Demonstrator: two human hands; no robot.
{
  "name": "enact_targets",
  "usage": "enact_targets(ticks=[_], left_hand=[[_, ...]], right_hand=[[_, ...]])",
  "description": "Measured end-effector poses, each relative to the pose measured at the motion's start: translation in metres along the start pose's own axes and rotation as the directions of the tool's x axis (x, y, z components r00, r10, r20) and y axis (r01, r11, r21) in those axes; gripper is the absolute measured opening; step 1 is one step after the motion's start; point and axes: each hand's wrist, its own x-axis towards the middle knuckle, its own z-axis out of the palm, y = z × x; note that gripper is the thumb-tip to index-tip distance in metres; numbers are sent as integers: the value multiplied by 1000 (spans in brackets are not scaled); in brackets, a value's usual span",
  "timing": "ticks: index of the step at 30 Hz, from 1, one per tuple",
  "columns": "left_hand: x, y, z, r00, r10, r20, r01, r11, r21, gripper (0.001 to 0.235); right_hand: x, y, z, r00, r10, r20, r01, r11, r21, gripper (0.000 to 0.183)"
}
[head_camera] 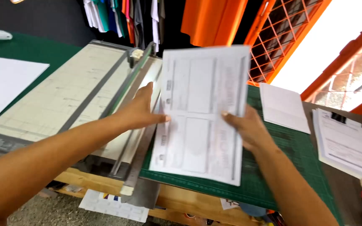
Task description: Cutting printed paper sheets using a ruler and utility knife on a cutting mat
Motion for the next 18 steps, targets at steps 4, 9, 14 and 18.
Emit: enact_targets(ticks=[4,9,14,18], left_hand=[[42,26,36,983,-144,116,179,898,-401,121],[73,71,66,974,226,-19,-158,616,-772,32],[62,73,91,961,256,-104,-252,662,-706,39],[58,87,90,951,282,-128,-296,706,-643,27]], right_hand=[[-5,-20,-67,980,-188,-59,189,982,18,33],[-13,-31,-107,866,-493,-88,489,870,-56,39],[-25,13,-110,903,-403,-151,390,914,-108,38],[-17,21,-110,883,-436,-174,428,900,-79,26]])
